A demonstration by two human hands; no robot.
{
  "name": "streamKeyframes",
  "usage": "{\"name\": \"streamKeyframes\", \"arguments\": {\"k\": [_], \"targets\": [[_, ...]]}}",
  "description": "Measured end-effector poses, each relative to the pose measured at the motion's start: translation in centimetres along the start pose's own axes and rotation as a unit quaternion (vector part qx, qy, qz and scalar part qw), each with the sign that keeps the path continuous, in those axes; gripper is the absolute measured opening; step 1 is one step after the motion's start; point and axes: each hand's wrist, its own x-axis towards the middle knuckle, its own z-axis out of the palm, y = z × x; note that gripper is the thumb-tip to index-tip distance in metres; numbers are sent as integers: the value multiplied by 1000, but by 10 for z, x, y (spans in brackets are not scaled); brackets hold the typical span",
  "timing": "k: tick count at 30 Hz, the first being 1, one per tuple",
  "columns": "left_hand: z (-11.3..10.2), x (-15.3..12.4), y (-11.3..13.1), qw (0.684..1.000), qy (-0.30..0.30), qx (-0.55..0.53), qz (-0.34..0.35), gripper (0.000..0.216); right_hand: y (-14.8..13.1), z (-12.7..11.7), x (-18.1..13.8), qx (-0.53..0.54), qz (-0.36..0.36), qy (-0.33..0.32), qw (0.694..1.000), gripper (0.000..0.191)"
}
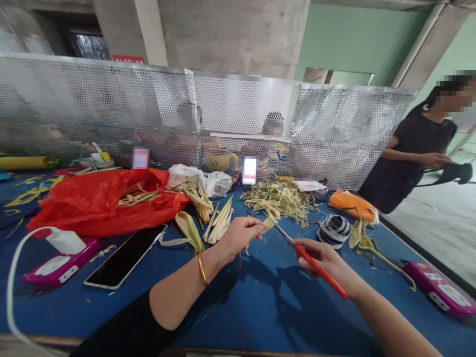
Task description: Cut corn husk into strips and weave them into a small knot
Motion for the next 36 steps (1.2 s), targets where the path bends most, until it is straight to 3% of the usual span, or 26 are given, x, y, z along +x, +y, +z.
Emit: {"name": "streamKeyframes", "arguments": {"k": [12, 16, 19, 22, 25, 29, 36], "targets": [[-1, 2, -1, 1000, -3, -4, -7, 16, 6, 3, -1, -41, -3, 18, 999, 47], [0, 1, 1, 999, 3, -33, -12, 18, 9, 2, 0, -7, 8, 72, 997, 50], [0, 1, 3, 996, 41, -84, 1, 19, 6, 5, -1, 54, 1, 133, 990, 55], [1, 1, 4, 986, 77, -145, 12, 21, 0, 15, -2, 156, -19, 148, 977, 56], [5, -2, 4, 974, 64, -219, -2, 25, -9, 30, 1, 228, -26, 136, 964, 57], [12, -7, 6, 958, 49, -282, -37, 19, -20, 50, 14, 214, -51, 132, 967, 58], [12, -11, 10, 951, 73, -292, -71, 6, -17, 68, 26, 161, -90, 147, 972, 47]]}}
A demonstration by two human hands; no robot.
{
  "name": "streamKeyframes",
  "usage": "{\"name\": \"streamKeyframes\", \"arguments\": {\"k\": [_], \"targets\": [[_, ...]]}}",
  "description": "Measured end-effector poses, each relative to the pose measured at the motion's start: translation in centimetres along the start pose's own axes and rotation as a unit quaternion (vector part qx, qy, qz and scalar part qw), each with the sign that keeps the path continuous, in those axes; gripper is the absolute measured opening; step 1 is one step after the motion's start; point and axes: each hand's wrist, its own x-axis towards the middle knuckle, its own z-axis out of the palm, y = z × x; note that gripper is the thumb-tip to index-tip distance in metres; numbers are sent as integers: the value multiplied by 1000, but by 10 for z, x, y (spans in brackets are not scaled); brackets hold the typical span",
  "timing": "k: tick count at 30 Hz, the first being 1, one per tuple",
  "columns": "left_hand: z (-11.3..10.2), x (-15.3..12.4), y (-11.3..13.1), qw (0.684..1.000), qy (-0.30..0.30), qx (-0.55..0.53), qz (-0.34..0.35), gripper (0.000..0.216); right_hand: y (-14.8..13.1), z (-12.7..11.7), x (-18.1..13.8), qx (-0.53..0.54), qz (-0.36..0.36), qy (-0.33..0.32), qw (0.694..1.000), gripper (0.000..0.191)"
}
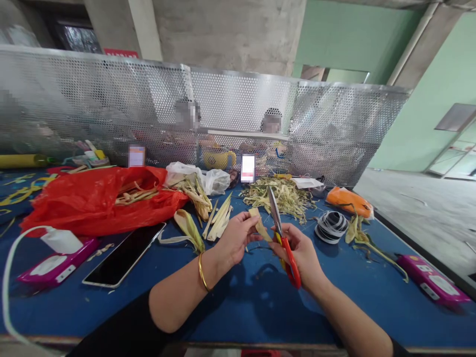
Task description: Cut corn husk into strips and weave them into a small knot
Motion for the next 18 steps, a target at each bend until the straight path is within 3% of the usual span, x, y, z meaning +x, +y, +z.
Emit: {"name": "streamKeyframes", "arguments": {"k": [3, 9, 14, 18], "targets": [[-4, 2, 1, 1000, -11, -2, -5, 6, 1, -5, -1, 5, 0, 26, 1000, 47], [-16, 9, 6, 987, -147, 64, -20, 28, -7, -27, 0, 7, 10, 24, 1000, 43], [-14, 4, 10, 945, -215, 246, 16, 22, -11, -36, -1, -1, 31, 4, 1000, 35], [-8, -3, 3, 908, -233, 339, 88, 16, -10, -33, 0, -32, 45, -17, 998, 35]]}}
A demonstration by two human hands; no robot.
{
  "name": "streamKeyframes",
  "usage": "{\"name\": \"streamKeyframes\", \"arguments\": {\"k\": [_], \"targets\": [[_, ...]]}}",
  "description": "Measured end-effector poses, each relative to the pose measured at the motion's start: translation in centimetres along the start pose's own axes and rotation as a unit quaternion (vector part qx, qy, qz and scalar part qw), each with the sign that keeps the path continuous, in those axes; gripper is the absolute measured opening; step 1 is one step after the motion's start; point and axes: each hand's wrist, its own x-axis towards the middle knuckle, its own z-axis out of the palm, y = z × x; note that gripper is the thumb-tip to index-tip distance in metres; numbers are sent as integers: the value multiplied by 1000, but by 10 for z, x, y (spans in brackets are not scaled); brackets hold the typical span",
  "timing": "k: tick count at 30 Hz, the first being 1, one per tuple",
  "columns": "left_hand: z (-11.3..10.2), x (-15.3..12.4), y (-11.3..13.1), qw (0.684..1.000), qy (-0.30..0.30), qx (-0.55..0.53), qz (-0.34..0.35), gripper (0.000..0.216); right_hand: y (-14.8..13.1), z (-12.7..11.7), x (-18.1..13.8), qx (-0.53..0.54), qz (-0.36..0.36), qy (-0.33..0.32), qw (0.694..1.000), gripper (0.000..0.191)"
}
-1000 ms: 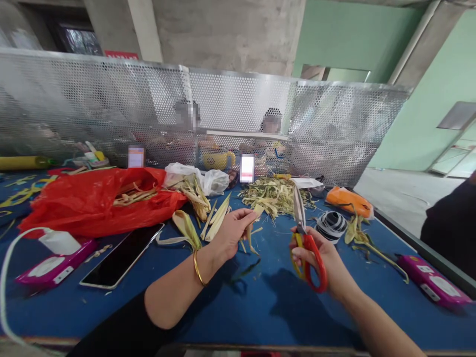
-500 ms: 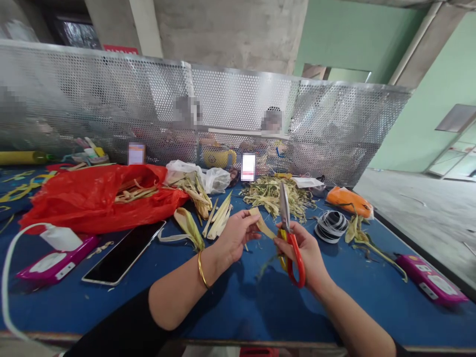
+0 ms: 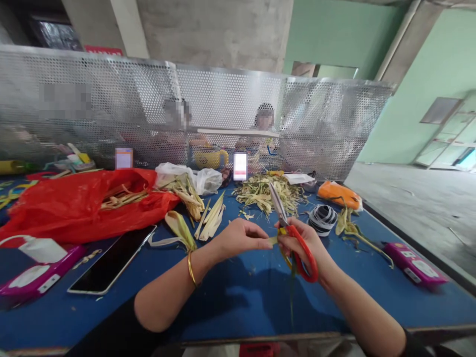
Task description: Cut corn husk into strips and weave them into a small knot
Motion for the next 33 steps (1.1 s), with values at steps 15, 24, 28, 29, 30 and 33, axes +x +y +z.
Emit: {"name": "streamKeyframes", "arguments": {"k": [15, 24, 28, 29, 30, 33], "targets": [[-8, 10, 5, 948, 270, -133, -104, 5, -22, -64, -29, -169, -7, -189, 967, 55], [-5, 11, -4, 951, 225, -178, -112, 16, -7, -26, -10, -255, -2, -141, 957, 44], [-6, 12, -3, 957, 211, -162, -117, 21, -4, -19, -2, -283, -7, -118, 952, 44], [-7, 12, -4, 956, 214, -163, -119, 21, -3, -18, 0, -291, -3, -109, 951, 44], [-8, 13, -4, 954, 217, -164, -122, 21, -1, -17, 3, -299, 1, -96, 950, 45], [-10, 14, -5, 951, 224, -173, -126, 19, 2, -19, 10, -345, -11, -21, 938, 44]]}}
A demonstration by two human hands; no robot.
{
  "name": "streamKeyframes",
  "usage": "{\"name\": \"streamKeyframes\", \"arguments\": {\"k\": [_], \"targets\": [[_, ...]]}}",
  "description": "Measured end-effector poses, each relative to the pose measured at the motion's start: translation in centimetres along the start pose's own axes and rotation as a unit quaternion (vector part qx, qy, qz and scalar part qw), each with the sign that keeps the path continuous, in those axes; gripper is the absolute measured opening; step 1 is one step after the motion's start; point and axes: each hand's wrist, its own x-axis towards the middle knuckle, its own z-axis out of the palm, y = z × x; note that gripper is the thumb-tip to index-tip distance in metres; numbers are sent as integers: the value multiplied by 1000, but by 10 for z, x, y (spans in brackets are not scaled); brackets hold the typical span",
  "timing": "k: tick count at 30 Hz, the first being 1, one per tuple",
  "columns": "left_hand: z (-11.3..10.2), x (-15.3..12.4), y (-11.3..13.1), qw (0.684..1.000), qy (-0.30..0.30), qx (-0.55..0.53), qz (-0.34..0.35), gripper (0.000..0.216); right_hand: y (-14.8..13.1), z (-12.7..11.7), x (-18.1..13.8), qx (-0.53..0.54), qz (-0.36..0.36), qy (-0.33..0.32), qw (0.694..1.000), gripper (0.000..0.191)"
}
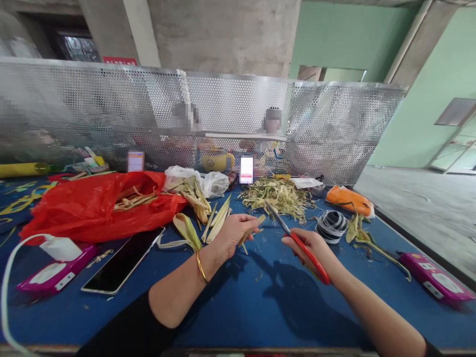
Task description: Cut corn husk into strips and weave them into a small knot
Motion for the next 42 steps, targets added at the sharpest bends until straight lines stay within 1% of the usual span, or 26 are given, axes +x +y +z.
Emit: {"name": "streamKeyframes", "arguments": {"k": [2, 3, 4, 5, 7, 10, 12, 13, 15, 17, 19, 21, 23, 24, 25, 26, 27, 29, 32, 34, 36, 39, 42], "targets": [[-2, 0, 0, 1000, 0, -13, 6, 19, 3, -4, 4, -81, 0, 56, 995, 41], [-2, -1, 1, 1000, -1, -21, 11, 20, 5, -8, 5, -130, 1, 73, 989, 39], [-3, -2, 1, 999, -2, -29, 15, 20, 7, -12, 5, -176, 5, 74, 982, 38], [-4, -3, 3, 999, 0, -36, 17, 21, 8, -16, 4, -213, 10, 60, 975, 36], [-4, -7, 6, 999, 2, -46, 11, 22, 11, -23, 2, -258, 15, 4, 966, 34], [-4, -13, 11, 998, 7, -67, 11, 19, 16, -26, 1, -272, 10, -82, 959, 39], [-3, -16, 12, 997, -7, -75, 12, 19, 21, -25, 8, -276, 14, -101, 956, 38], [-2, -18, 11, 997, -17, -77, 9, 20, 23, -23, 13, -286, 19, -92, 954, 35], [-1, -20, 9, 996, -30, -86, -3, 23, 25, -20, 27, -312, 30, -50, 948, 30], [0, -22, 6, 995, -31, -96, -11, 26, 24, -18, 39, -334, 36, -8, 942, 27], [1, -23, 3, 994, -24, -103, -7, 27, 17, -18, 48, -345, 34, 24, 938, 24], [3, -24, 0, 994, -16, -103, 9, 27, 4, -17, 51, -343, 17, 44, 938, 20], [5, -24, -2, 994, -11, -103, 33, 27, -11, -10, 50, -302, -23, 47, 952, 22], [7, -24, -4, 994, -12, -100, 43, 28, -18, -5, 49, -258, -57, 37, 964, 24], [8, -24, -6, 994, -15, -93, 51, 28, -25, 2, 47, -119, -95, 10, 988, 23], [9, -24, -8, 995, -17, -85, 59, 28, -29, 10, 45, 11, -110, -22, 994, 22], [10, -24, -10, 995, -17, -73, 64, 28, -32, 19, 43, 105, -113, -28, 988, 21], [12, -23, -15, 996, -10, -47, 74, 27, -33, 35, 39, 210, -92, 12, 973, 20], [14, -21, -21, 997, 6, -9, 82, 25, -29, 49, 34, 244, -59, 73, 965, 19], [15, -21, -24, 996, 13, 8, 87, 26, -27, 49, 31, 240, -51, 86, 966, 19], [15, -21, -25, 996, 11, 10, 86, 29, -25, 46, 28, 224, -58, 95, 968, 19], [16, -22, -26, 997, -26, -1, 75, 30, -26, 39, 25, 176, -115, 111, 971, 15], [19, -23, -27, 995, -73, -2, 67, 28, -26, 34, 25, 151, -187, 119, 963, 13]]}}
